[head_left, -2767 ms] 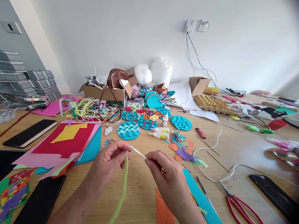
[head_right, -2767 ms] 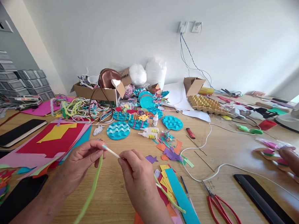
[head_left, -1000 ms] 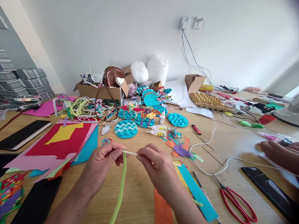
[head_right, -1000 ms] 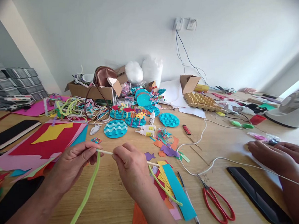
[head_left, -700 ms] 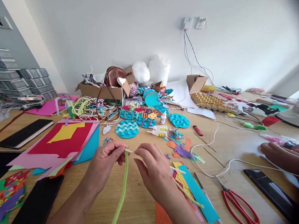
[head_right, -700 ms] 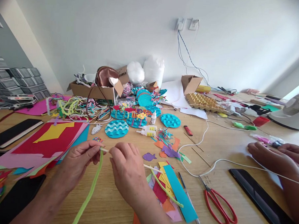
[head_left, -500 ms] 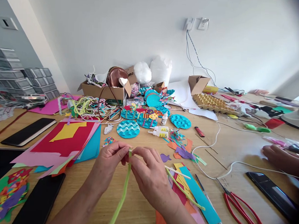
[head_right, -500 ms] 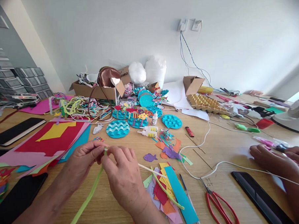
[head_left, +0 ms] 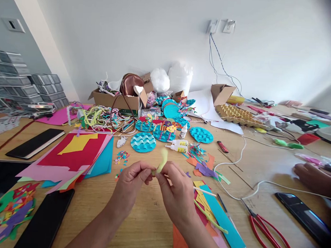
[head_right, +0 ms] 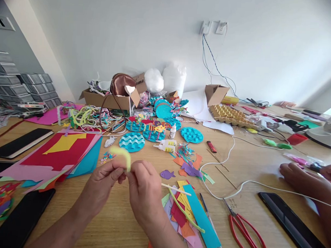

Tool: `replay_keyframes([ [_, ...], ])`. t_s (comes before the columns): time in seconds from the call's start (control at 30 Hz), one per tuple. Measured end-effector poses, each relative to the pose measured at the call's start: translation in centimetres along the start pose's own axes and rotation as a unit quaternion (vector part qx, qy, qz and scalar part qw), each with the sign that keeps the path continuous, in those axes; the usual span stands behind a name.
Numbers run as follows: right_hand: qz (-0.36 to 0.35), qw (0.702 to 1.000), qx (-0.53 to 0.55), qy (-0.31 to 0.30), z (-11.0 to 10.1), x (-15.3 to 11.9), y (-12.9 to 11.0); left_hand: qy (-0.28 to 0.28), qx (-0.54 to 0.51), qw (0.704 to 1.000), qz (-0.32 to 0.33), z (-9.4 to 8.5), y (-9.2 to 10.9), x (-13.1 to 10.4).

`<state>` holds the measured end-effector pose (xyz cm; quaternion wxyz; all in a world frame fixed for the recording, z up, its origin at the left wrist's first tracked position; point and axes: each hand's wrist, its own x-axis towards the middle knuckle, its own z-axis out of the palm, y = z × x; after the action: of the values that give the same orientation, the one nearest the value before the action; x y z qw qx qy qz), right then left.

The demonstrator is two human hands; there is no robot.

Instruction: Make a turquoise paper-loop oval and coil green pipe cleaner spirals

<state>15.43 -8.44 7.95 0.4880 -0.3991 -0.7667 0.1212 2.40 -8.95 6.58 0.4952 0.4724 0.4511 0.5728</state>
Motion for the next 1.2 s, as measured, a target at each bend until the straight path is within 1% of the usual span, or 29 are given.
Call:
replay_keyframes([
  [0.07,0.061,0.998,0.031,0.007,0.0,0.3,0.0,-0.018,0.061,0.997,0.038,0.1,0.0,-0.1],
  [0.13,0.097,0.994,0.051,0.002,-0.1,0.5,0.1,-0.028,0.100,0.993,0.056,0.1,-0.1,-0.1],
  [0.23,0.121,0.991,0.058,-0.025,-0.2,0.8,0.3,-0.026,0.095,0.994,0.056,0.2,-0.3,0.0],
  [0.3,0.111,0.992,0.045,-0.040,-0.3,0.8,0.3,-0.017,0.047,0.998,0.042,0.4,-0.5,0.0],
  [0.37,0.089,0.995,0.031,-0.043,-0.3,0.8,0.2,-0.003,-0.023,1.000,0.017,0.7,-0.5,0.0],
  [0.47,0.069,0.997,0.017,-0.041,-0.1,0.6,0.1,0.011,-0.118,0.993,-0.028,1.0,-0.5,0.0],
  [0.53,0.062,0.997,0.014,-0.039,0.0,0.5,0.1,0.011,-0.152,0.987,-0.047,1.1,-0.4,0.0],
  [0.7,0.046,0.998,0.023,-0.025,0.2,0.4,0.3,-0.006,-0.175,0.983,-0.060,1.2,-0.5,0.0],
  [0.83,0.057,0.997,0.041,-0.035,0.0,0.4,0.3,-0.025,-0.140,0.989,-0.045,1.1,-0.7,0.2],
  [0.93,0.089,0.992,0.067,-0.052,0.0,0.6,0.3,-0.045,-0.093,0.994,-0.033,1.0,-1.0,0.2],
  [1.0,0.129,0.987,0.079,-0.057,0.1,0.7,0.5,-0.053,-0.071,0.996,-0.028,0.9,-1.3,0.2],
  [1.1,0.194,0.974,0.094,-0.071,0.2,1.0,0.9,-0.041,-0.065,0.997,-0.026,0.9,-1.8,0.2],
  [1.2,0.244,0.957,0.113,-0.108,0.3,1.4,1.4,-0.025,-0.088,0.995,-0.051,0.9,-1.8,0.2],
])
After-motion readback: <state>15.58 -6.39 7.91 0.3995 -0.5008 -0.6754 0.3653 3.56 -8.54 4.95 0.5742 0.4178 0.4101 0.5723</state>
